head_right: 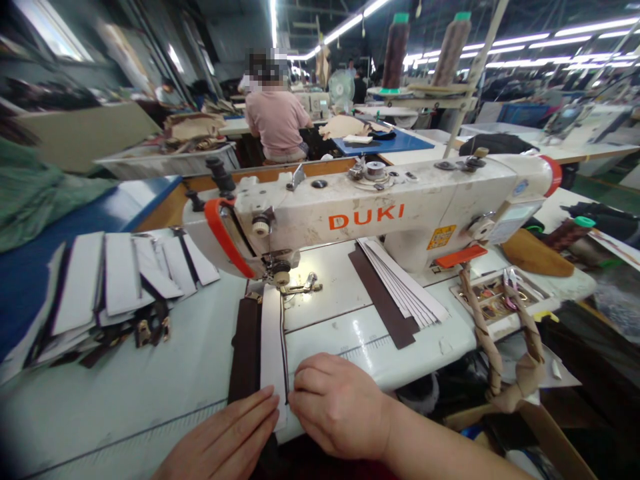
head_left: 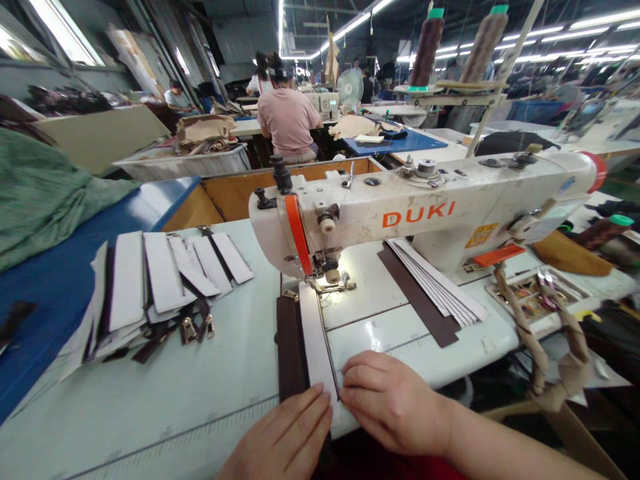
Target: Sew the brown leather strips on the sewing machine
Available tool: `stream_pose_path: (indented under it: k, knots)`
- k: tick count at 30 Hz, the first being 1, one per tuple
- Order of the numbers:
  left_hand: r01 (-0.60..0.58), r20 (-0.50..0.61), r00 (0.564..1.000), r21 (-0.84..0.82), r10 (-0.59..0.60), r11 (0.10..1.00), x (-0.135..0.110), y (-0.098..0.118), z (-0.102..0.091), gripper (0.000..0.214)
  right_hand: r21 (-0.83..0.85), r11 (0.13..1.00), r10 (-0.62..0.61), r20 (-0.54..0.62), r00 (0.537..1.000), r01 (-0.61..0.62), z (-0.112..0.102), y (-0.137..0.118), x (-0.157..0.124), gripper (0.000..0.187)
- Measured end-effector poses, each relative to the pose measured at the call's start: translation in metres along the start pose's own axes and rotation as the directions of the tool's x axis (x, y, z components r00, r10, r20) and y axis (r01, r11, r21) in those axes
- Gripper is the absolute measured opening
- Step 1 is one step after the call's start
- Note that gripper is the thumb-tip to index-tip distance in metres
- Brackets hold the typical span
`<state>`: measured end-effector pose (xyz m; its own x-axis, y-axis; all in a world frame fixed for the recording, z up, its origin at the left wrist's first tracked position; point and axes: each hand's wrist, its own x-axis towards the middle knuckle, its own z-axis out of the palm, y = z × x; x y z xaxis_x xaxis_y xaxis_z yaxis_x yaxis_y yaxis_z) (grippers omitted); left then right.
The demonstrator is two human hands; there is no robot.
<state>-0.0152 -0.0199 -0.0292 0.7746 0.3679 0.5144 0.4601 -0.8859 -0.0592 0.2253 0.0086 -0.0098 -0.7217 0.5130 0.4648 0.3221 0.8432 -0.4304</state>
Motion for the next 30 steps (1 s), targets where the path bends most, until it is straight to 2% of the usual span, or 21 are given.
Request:
stream_pose_path:
  k: [15, 24, 27, 30]
  knots:
    - [0.035, -0.017, 0.999, 0.006, -0.035, 0.999, -0.005, 0.004, 0.009, 0.038, -0.063, 0.995, -0.069, 0.074, 0.995, 0.074, -0.001, 0.003, 0.0, 0.021]
    - [0.015, 0.024, 1.0, 0.051, -0.016, 0.999, 0.006, 0.005, -0.002, 0.037, -0.073, 0.994, -0.074, 0.108, 0.991, 0.082, 0.0, 0.003, -0.001, 0.018]
    - [0.001, 0.075, 0.997, 0.073, -0.006, 0.997, 0.008, 0.004, -0.005, 0.036, -0.061, 0.996, -0.063, 0.084, 0.994, 0.068, -0.001, 0.001, 0.0, 0.02]
    - [0.011, 0.061, 0.998, 0.072, -0.015, 0.997, 0.009, 0.004, -0.005, 0.035, -0.048, 0.997, -0.06, 0.029, 0.998, 0.061, -0.001, -0.001, 0.001, 0.023]
